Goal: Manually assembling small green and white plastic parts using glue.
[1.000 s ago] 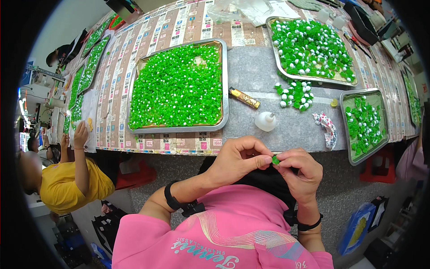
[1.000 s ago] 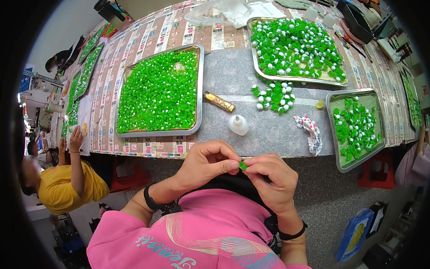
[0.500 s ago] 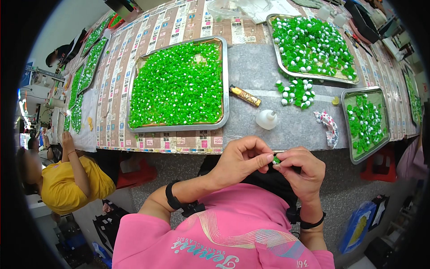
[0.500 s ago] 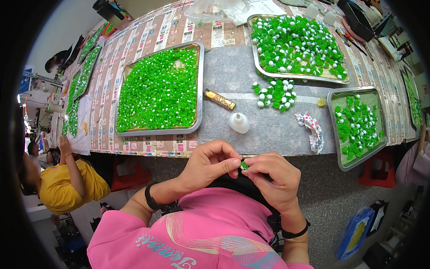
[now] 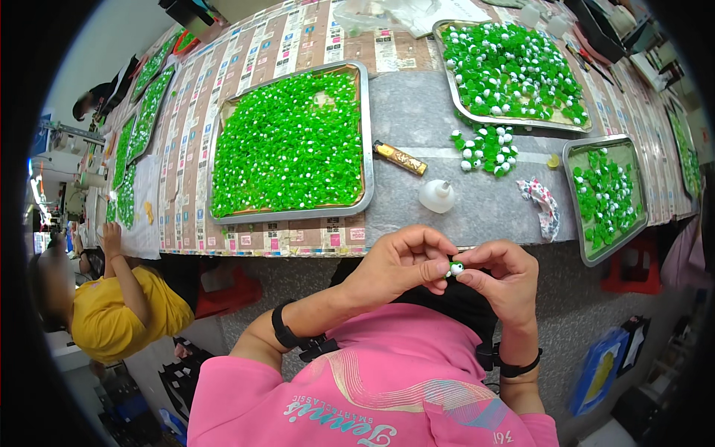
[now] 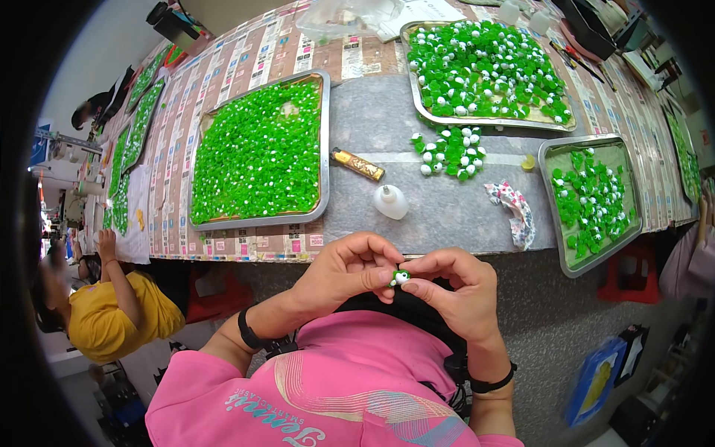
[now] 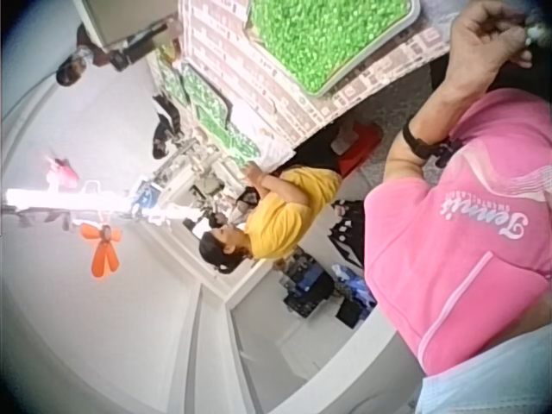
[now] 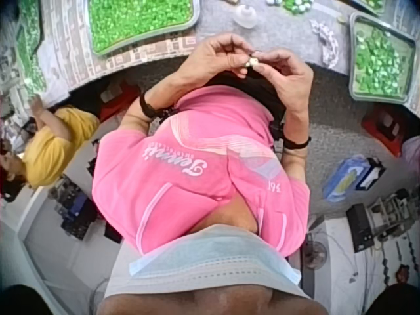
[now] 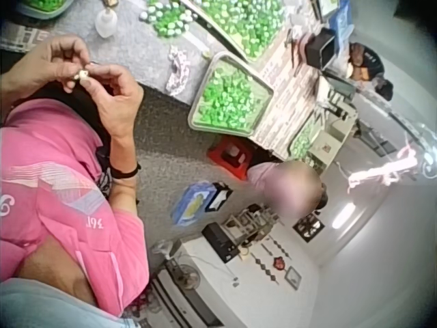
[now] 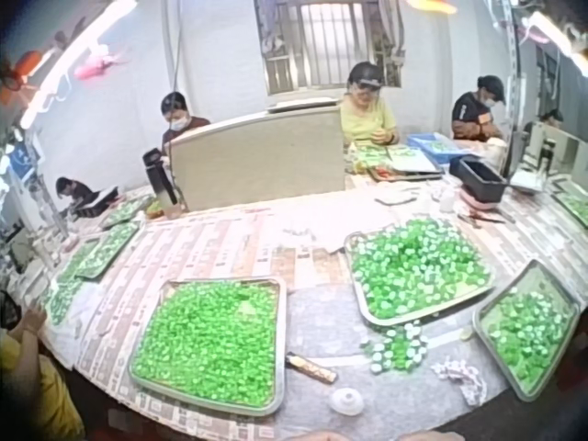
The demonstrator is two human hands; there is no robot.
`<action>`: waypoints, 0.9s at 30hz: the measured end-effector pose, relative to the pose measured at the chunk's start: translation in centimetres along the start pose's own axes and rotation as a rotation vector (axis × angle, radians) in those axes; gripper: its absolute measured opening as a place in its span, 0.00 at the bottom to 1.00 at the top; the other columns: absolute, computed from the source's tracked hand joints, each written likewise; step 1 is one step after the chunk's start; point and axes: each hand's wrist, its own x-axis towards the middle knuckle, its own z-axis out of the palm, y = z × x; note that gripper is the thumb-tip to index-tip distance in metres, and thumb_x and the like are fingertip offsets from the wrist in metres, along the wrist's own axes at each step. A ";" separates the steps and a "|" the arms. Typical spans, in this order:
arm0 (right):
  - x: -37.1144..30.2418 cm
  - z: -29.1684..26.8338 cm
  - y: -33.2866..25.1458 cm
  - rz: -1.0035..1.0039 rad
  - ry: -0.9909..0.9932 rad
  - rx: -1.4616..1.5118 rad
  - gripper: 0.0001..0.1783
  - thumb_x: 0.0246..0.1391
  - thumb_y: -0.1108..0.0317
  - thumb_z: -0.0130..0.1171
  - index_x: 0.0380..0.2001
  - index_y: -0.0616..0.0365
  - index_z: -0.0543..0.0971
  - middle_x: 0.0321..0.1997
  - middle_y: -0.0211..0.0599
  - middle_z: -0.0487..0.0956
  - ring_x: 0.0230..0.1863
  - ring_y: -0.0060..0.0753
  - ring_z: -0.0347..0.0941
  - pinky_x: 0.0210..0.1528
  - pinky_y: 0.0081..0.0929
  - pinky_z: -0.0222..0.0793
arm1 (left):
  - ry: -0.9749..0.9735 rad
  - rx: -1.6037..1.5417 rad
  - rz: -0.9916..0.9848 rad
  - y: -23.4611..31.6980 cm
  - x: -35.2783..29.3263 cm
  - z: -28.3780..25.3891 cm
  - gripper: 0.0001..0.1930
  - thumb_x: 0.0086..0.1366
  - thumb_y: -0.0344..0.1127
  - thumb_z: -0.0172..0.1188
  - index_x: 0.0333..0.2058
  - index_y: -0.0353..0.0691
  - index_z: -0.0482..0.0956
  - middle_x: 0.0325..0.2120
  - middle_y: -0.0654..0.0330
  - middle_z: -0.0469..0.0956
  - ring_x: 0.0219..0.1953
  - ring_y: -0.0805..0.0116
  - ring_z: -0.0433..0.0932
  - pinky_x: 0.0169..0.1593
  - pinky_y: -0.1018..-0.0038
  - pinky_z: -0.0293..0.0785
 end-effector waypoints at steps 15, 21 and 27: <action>-0.2 0.5 0.6 0.020 -0.061 0.171 0.12 0.46 0.81 0.63 0.37 0.67 0.77 0.41 0.42 0.79 0.42 0.29 0.76 0.46 0.25 0.74 | -0.020 -0.035 0.062 -0.9 -0.3 -0.7 0.12 0.63 0.28 0.57 0.45 0.35 0.75 0.32 0.60 0.75 0.32 0.73 0.77 0.38 0.78 0.77; -0.2 0.7 0.9 0.030 -0.042 0.190 0.12 0.47 0.81 0.63 0.38 0.68 0.76 0.40 0.42 0.79 0.41 0.29 0.77 0.45 0.26 0.75 | -0.042 -0.049 0.132 -1.9 -0.1 -0.9 0.11 0.62 0.28 0.58 0.43 0.34 0.75 0.33 0.59 0.75 0.33 0.72 0.77 0.39 0.77 0.78; 0.0 0.8 1.0 0.043 -0.051 0.252 0.10 0.46 0.82 0.63 0.34 0.67 0.76 0.37 0.43 0.80 0.38 0.30 0.78 0.42 0.26 0.76 | -0.040 -0.005 0.192 -2.2 -0.1 -0.8 0.11 0.61 0.28 0.59 0.42 0.34 0.75 0.34 0.59 0.76 0.34 0.72 0.77 0.39 0.76 0.77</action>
